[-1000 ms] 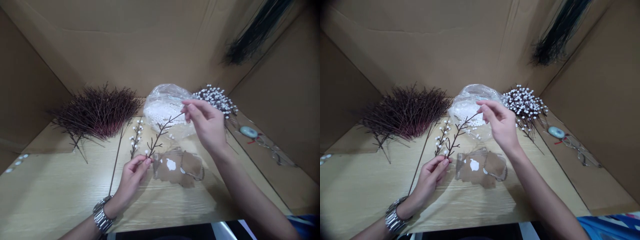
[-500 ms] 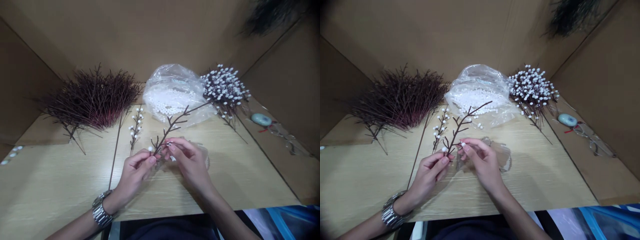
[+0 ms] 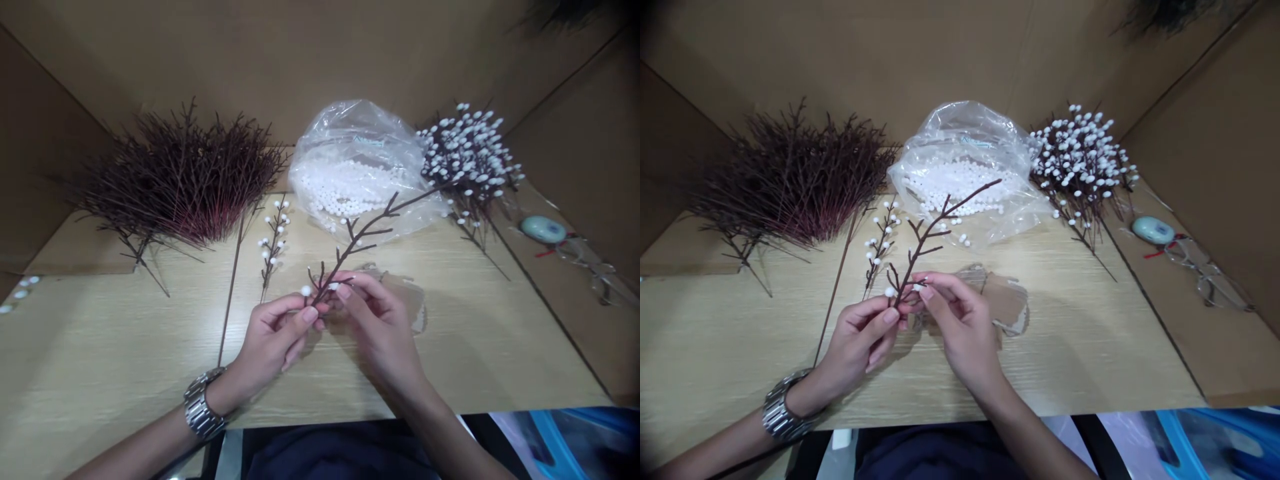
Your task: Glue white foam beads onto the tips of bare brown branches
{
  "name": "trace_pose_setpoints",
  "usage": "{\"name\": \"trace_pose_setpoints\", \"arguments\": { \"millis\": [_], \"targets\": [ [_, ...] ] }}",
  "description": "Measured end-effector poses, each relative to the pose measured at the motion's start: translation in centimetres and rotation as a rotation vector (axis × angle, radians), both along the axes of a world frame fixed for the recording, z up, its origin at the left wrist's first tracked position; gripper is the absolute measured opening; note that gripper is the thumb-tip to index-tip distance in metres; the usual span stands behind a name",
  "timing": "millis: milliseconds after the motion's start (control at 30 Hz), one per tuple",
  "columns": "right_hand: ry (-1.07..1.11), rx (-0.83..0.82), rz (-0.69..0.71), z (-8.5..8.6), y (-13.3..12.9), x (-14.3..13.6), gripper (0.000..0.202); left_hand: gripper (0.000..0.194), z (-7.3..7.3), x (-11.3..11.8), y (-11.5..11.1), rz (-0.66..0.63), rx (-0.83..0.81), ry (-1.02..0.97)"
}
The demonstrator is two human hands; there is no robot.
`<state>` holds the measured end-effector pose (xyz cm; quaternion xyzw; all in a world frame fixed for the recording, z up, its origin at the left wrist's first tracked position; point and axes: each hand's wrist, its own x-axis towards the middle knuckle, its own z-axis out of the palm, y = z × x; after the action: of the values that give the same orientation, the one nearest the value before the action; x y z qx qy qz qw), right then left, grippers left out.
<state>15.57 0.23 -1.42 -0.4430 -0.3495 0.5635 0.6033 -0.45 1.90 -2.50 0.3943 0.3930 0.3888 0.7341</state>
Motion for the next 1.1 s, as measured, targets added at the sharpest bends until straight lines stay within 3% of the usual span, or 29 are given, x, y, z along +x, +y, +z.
{"name": "trace_pose_setpoints", "arguments": {
  "millis": [333,1100],
  "targets": [
    [-0.129,-0.017,-0.09,0.2,-0.4,-0.2,0.009,0.022,0.5,0.1,0.1,0.0,0.008,0.024],
    [-0.143,-0.04,-0.087,-0.5,-0.7,-0.2,0.012,0.024,1.1,0.4,0.2,0.024,-0.01,0.041]
  ]
}}
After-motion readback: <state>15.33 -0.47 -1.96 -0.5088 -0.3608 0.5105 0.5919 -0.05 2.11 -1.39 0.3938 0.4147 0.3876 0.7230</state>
